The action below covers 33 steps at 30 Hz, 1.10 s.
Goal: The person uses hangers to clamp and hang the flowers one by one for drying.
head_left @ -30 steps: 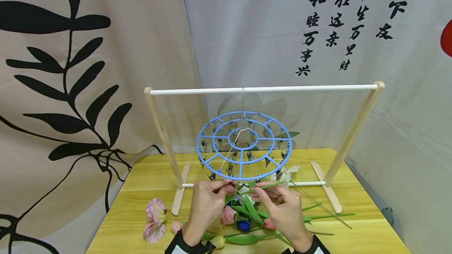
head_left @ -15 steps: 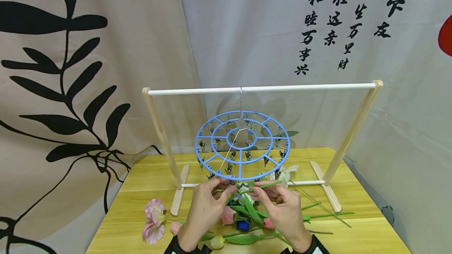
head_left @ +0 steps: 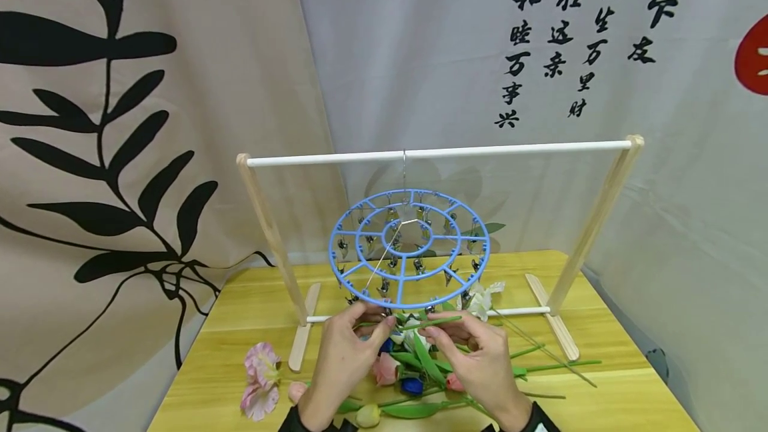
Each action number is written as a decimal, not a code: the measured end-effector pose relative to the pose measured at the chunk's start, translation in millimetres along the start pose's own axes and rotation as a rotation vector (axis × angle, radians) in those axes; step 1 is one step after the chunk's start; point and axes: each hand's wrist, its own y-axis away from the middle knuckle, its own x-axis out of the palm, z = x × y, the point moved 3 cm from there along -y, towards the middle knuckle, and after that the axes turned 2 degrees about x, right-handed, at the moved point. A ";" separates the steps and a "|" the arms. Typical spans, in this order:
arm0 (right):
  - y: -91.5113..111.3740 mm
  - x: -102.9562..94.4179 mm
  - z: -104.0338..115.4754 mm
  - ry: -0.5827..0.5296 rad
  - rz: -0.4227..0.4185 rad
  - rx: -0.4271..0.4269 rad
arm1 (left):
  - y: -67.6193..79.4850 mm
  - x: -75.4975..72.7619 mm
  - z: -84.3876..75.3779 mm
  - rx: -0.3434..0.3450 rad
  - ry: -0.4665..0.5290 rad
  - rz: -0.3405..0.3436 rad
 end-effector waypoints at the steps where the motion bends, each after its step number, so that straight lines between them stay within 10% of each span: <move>1: 0.7 -0.6 -0.2 0.001 0.001 -0.005 | -0.3 -0.9 0.4 0.003 0.002 -0.011; 33: 37.5 -22.9 -32.0 0.166 0.151 0.018 | -10.7 -35.4 19.7 -0.023 0.038 -0.159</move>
